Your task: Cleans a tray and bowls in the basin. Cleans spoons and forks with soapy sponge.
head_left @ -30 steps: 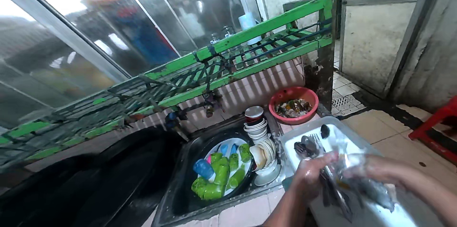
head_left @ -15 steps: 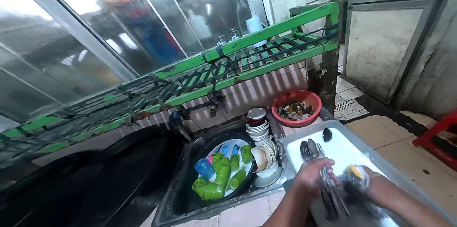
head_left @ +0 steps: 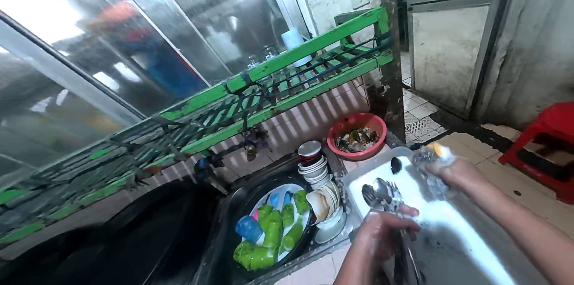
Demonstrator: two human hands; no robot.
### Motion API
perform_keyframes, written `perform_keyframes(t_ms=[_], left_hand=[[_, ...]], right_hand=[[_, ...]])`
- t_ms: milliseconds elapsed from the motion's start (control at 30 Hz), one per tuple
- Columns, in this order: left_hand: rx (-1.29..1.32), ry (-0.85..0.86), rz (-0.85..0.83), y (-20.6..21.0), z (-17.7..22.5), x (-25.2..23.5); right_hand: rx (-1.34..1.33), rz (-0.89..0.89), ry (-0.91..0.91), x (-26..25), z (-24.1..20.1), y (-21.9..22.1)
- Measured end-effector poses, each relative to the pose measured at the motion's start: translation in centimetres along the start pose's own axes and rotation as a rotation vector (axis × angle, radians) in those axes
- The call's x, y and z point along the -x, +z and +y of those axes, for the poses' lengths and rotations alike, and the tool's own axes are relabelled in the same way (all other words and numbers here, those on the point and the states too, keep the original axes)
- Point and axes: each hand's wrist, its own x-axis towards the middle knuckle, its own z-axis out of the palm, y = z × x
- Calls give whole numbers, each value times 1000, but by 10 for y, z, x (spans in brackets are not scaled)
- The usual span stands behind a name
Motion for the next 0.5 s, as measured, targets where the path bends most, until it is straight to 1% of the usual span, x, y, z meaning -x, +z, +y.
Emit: perform_keyframes(t_ms=[67,100,133,167,233,267,300,400,500], left_hand=[[-27,-66,-32,7,-4,2],[-11,-76,-55,6,-5,1],[9,-71,-74,4,-5,-2],[20,-62,-84,2,-4,-5],[0,-49,-79,-1,0,-9],[-42,-49,-79,0,2,-9],[-109,-52,-76,3,2,-10],[-222,-32,-84,13,-2,-9],[-170,124,-100,16,-5,-12]], right_hand=[[-301,77,-6,-3,-4,-7],[-437,48,2,1,-8,-12],[-559,-28,15,8,-10,-15],[-652,-142,42,15,-10,-18],[-698,-392,91,31,-8,-16],[-701,-467,90,36,-5,-9],[-714,-494,86,40,-3,-1],[-833,-378,113,41,2,16],[-982,-233,165,31,7,7]])
